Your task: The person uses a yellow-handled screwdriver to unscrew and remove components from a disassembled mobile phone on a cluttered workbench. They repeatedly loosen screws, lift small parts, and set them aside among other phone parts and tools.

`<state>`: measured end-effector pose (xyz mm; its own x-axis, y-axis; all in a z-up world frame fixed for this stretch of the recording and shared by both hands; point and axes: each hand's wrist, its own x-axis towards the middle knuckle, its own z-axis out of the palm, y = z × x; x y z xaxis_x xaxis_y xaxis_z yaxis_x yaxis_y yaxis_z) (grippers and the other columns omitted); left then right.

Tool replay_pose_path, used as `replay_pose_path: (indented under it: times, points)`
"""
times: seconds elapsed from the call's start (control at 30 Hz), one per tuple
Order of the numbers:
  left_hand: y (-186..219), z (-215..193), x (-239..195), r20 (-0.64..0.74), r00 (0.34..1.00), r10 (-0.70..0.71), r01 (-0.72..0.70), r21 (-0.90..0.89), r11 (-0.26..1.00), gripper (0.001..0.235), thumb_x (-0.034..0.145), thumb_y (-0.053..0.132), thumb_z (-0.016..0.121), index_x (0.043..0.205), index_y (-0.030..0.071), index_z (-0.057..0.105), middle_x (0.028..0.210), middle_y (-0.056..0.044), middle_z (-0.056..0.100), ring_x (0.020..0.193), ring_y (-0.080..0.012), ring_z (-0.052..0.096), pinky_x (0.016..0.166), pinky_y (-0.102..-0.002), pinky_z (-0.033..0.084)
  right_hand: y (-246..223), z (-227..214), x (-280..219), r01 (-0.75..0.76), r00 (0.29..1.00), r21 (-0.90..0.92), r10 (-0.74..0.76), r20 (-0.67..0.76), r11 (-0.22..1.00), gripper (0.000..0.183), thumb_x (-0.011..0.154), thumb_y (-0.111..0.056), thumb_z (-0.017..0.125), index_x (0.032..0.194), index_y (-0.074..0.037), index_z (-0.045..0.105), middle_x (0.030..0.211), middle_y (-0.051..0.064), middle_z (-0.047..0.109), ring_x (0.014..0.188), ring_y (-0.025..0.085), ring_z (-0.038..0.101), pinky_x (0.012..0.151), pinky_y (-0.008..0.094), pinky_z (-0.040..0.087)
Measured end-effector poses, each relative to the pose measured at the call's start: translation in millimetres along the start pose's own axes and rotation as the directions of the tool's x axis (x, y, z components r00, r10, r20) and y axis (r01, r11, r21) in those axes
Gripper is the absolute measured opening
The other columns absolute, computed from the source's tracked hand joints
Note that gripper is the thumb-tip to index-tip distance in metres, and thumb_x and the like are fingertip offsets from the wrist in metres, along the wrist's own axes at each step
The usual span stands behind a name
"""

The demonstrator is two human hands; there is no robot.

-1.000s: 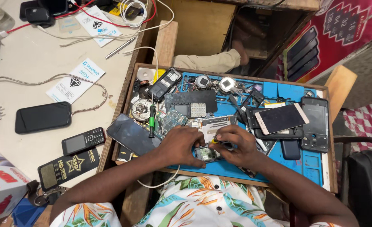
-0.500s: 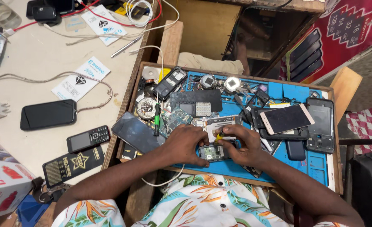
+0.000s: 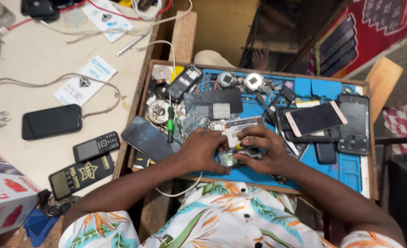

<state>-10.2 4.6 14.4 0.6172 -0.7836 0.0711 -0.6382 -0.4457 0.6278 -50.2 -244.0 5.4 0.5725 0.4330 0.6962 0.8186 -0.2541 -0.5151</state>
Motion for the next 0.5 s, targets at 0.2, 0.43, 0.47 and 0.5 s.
replay_pose_path:
  times: [0.2,0.43,0.47,0.5]
  points:
    - [6,-11,2,0.027,0.998,-0.056,0.057,-0.043,0.997,0.058,0.054,0.052,0.088,0.092,0.013,0.067,0.083,-0.003,0.068,0.083,-0.0258,0.068,0.075,-0.042,0.048,2,0,-1,-0.089,0.995,-0.062,0.091,0.029,0.994,0.055,0.079,0.001,0.082,0.126,-0.009,0.056,0.115,0.014,0.072,0.103,0.03,0.076,0.087,0.038,0.063]
    - [-4,-5,3,-0.005,1.0,0.007,-0.007,0.001,1.0,0.056,0.056,0.051,0.089,0.092,0.013,0.068,0.085,-0.003,0.067,0.085,-0.0267,0.067,0.075,-0.043,0.045,10,4,-6,-0.012,1.0,-0.062,0.011,-0.015,0.998,0.061,0.081,-0.007,0.091,0.128,-0.013,0.053,0.114,0.013,0.068,0.101,0.024,0.073,0.08,0.034,0.062]
    - [-4,-2,1,-0.008,1.0,0.024,-0.024,-0.003,1.0,0.056,0.056,0.052,0.09,0.092,0.013,0.068,0.085,-0.003,0.067,0.086,-0.027,0.067,0.075,-0.043,0.045,10,4,-8,-0.035,0.999,-0.049,0.035,-0.001,0.998,0.06,0.082,-0.005,0.091,0.128,-0.013,0.053,0.112,0.012,0.069,0.1,0.023,0.074,0.079,0.033,0.062]
    - [-6,0,0,-0.006,1.0,0.01,-0.01,-0.012,1.0,0.057,0.056,0.051,0.089,0.093,0.013,0.068,0.085,-0.003,0.067,0.086,-0.0269,0.067,0.076,-0.043,0.045,9,4,-10,-0.057,0.998,-0.037,0.058,0.014,0.998,0.06,0.083,-0.004,0.092,0.129,-0.014,0.054,0.111,0.011,0.07,0.099,0.021,0.074,0.078,0.032,0.062]
